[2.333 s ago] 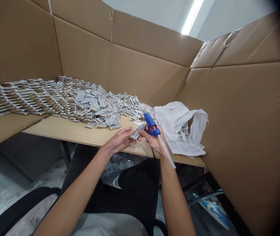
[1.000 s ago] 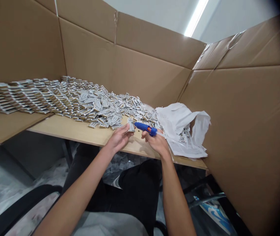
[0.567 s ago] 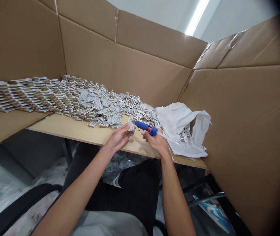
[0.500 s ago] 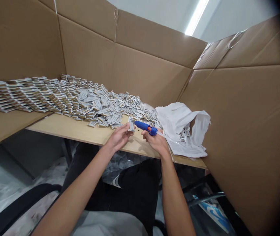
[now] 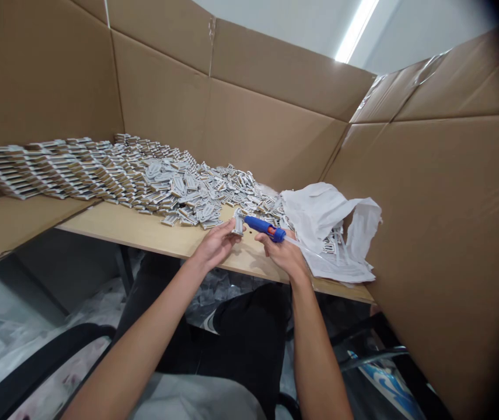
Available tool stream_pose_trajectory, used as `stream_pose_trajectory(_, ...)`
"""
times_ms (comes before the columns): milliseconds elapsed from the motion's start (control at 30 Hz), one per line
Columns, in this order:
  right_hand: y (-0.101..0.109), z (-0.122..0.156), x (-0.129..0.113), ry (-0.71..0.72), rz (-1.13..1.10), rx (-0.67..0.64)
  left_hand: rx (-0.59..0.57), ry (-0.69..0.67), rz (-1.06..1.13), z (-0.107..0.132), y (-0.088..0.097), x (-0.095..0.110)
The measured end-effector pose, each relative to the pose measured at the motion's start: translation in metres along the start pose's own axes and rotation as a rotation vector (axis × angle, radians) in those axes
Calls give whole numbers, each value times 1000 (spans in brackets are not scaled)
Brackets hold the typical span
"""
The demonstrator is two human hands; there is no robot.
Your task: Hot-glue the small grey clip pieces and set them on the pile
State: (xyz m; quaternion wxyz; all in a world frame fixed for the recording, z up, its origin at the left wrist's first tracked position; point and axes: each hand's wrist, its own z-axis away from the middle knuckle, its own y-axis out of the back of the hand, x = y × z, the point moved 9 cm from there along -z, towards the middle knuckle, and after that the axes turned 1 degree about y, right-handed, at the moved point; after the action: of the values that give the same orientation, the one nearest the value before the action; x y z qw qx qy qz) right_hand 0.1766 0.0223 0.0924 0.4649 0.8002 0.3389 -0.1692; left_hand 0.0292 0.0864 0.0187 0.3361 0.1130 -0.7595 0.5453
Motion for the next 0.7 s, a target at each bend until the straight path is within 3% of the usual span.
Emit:
stream_pose_trajectory(300,2,1,-5,-20,7,-27,7,-29,-34,1,1,2)
stream_pose_trajectory(567,0,6,-11,-101,-35,-131,4,-124,-248,5,-3,7)
stream_pose_trajectory(633,2,5,-16,-59,-10,-105,-4,-152,-282,4,-3,7)
stream_pose_trajectory(700,10,3,-26,26,45,10,1,-165,-292,3,-3,7)
